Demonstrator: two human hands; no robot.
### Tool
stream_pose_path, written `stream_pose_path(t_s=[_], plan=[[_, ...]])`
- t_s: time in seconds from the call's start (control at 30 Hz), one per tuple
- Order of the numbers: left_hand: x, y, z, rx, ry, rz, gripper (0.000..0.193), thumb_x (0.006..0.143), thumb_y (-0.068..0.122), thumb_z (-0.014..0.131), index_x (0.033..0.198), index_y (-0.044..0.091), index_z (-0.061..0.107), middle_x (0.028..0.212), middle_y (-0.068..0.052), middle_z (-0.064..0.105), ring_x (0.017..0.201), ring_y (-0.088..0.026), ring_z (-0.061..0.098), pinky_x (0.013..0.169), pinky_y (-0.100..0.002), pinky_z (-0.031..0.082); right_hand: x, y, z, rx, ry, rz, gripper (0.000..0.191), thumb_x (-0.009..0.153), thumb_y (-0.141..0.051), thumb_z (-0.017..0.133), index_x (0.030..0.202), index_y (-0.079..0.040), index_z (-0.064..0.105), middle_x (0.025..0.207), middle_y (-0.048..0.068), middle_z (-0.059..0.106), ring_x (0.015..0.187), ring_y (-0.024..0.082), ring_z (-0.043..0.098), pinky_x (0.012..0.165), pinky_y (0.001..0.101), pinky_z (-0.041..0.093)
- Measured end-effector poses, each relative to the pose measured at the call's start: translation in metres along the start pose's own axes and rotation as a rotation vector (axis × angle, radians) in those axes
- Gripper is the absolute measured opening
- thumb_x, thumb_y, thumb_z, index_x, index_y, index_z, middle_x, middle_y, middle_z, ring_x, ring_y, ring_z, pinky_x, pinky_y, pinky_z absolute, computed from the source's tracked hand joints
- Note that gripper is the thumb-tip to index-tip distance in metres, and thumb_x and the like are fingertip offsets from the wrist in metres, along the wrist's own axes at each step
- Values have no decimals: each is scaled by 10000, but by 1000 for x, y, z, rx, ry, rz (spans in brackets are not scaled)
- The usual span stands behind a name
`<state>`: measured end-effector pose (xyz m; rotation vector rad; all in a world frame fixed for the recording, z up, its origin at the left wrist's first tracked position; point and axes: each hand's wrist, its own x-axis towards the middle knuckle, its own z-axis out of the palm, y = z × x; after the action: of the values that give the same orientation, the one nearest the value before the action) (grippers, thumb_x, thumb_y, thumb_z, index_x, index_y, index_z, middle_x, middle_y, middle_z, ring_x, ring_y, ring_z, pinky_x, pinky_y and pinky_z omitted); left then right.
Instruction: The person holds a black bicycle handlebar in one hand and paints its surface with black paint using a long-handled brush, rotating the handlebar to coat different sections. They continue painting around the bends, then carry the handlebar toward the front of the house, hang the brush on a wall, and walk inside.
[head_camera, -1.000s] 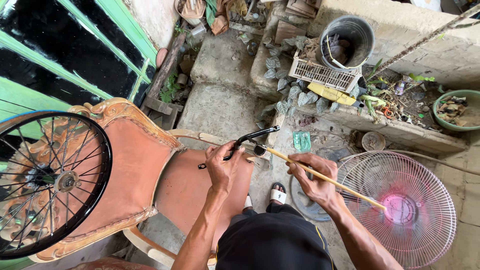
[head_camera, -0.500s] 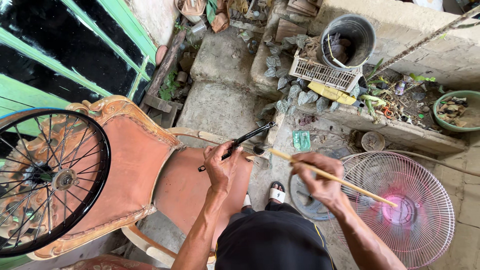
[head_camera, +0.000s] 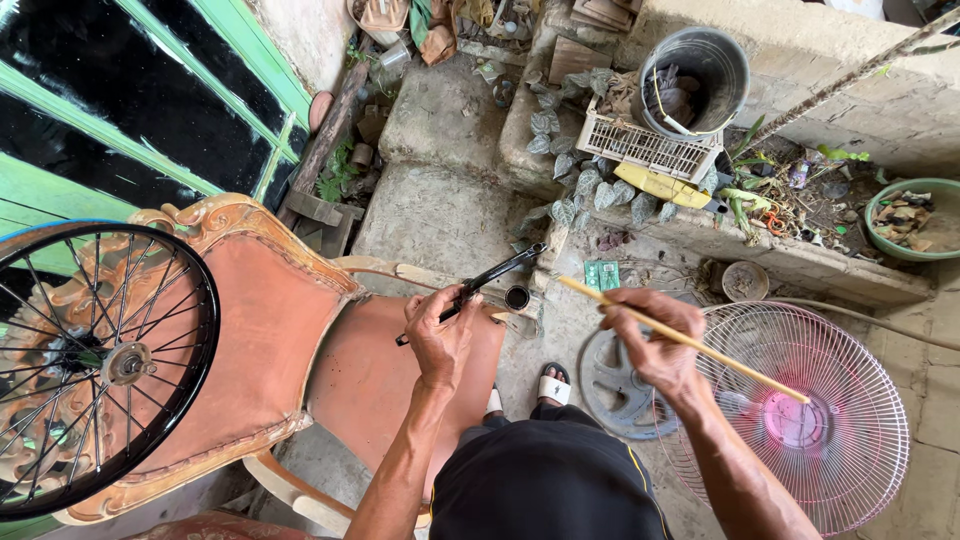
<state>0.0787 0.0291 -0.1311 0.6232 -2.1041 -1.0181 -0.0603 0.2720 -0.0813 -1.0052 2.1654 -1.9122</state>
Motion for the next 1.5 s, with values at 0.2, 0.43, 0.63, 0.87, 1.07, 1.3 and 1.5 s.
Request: stream_pose_path(t_s=[0.2, 0.43, 0.63, 0.87, 1.07, 1.3, 1.5], plan=[[0, -2, 1, -29, 0, -48, 188, 826, 115, 864, 986, 66, 778, 907, -28, 785, 835, -161, 589, 874, -335, 468, -4, 3, -2, -8, 35, -56, 139, 934, -47, 640, 983, 7, 758, 875, 165, 787, 664, 154, 779, 527, 256, 602], [-1, -2, 2, -55, -4, -96, 190, 834, 120, 857, 996, 60, 778, 916, -31, 784, 862, -161, 585, 844, -329, 499, -4, 11, 12, 50, -25, -31, 148, 927, -47, 658, 1022, 17, 751, 882, 159, 780, 688, 141, 782, 568, 259, 627], [-4, -3, 0, -102, -14, -170, 236, 807, 110, 867, 1017, 43, 783, 938, -50, 774, 914, -181, 601, 824, -344, 543, -3, 7, -4, -46, 67, -77, 120, 938, -48, 660, 980, 23, 748, 858, 161, 778, 668, 140, 766, 537, 251, 598], [-1, -2, 1, -210, -27, -275, 274, 782, 114, 881, 1016, 20, 772, 945, -87, 750, 928, -171, 704, 804, -319, 597, 0, -8, 7, -158, 42, -149, 133, 946, -46, 636, 1000, 12, 743, 849, 147, 772, 693, 131, 767, 545, 231, 627], [-3, -1, 2, -368, -27, -388, 271, 798, 95, 865, 1020, -19, 761, 928, -81, 758, 855, -129, 706, 756, -284, 624, 1, -17, 21, -202, -4, -146, 128, 903, -52, 667, 971, -1, 762, 815, 133, 787, 621, 117, 739, 492, 231, 591], [-4, -7, 3, -414, -60, -456, 257, 809, 91, 857, 1011, -30, 754, 903, -70, 770, 816, -115, 711, 726, -269, 622, 4, -13, 17, -296, 97, -187, 113, 946, -66, 690, 1014, 6, 744, 823, 129, 774, 676, 126, 747, 537, 243, 596], [-7, -12, 14, -573, -39, -630, 241, 791, 55, 839, 991, -29, 736, 878, -89, 751, 765, -124, 710, 662, -287, 639, 5, -4, 32, -160, -60, -133, 176, 900, -55, 635, 1002, 13, 761, 803, 132, 786, 638, 124, 766, 530, 236, 593]])
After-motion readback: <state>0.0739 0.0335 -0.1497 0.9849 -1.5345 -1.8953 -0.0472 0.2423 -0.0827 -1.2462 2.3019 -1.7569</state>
